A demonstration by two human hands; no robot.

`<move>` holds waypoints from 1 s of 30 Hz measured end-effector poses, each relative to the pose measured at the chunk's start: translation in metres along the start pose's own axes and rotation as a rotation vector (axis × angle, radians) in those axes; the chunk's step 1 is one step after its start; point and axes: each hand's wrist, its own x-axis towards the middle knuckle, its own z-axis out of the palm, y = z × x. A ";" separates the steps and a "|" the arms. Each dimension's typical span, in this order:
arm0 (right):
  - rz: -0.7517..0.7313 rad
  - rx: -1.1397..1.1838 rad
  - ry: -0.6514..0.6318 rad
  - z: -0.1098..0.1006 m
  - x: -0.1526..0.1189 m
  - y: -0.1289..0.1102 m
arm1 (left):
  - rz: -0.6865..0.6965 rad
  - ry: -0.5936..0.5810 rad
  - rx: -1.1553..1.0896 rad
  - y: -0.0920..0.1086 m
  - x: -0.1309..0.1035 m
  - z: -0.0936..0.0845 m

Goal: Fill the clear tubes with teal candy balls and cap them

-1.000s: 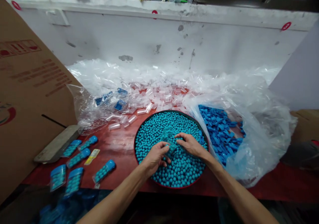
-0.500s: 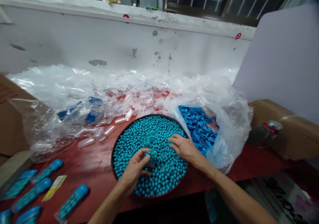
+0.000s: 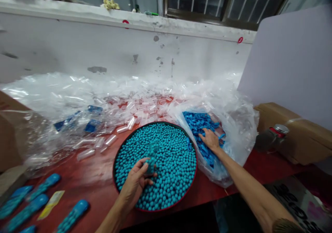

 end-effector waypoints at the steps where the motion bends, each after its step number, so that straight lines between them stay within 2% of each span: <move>1: 0.005 0.012 0.006 -0.001 0.001 0.001 | 0.022 0.018 -0.004 0.000 -0.001 0.001; 4: 0.017 0.057 0.030 -0.012 0.004 -0.001 | 0.059 0.046 -0.013 0.001 -0.003 0.004; 6: -0.018 0.164 0.069 -0.024 -0.001 -0.011 | 0.050 0.049 -0.008 0.000 -0.002 0.004; 9: -0.216 0.407 0.089 -0.038 -0.022 -0.041 | 0.030 0.043 0.017 -0.001 0.000 0.003; 12: -0.419 0.521 -0.006 -0.040 -0.043 -0.075 | 0.033 0.047 0.040 -0.002 0.002 0.002; 14: -0.474 0.591 -0.068 -0.038 -0.047 -0.085 | 0.032 0.053 0.046 -0.002 0.003 0.002; 16: -0.403 0.723 -0.126 -0.038 -0.045 -0.085 | 0.030 0.056 0.043 -0.002 0.002 0.002; 20: -0.162 1.083 -0.300 -0.045 -0.039 -0.074 | 0.035 0.043 0.041 -0.003 0.001 0.003; 23: -0.123 1.255 -0.398 -0.050 -0.036 -0.078 | 0.039 0.040 0.043 -0.004 0.002 0.002; 26: -0.122 1.180 -0.358 -0.051 -0.031 -0.090 | 0.049 0.029 0.046 -0.004 0.002 0.001; 30: -0.328 0.681 -0.183 -0.058 -0.027 -0.096 | 0.058 0.028 0.055 -0.003 0.000 0.003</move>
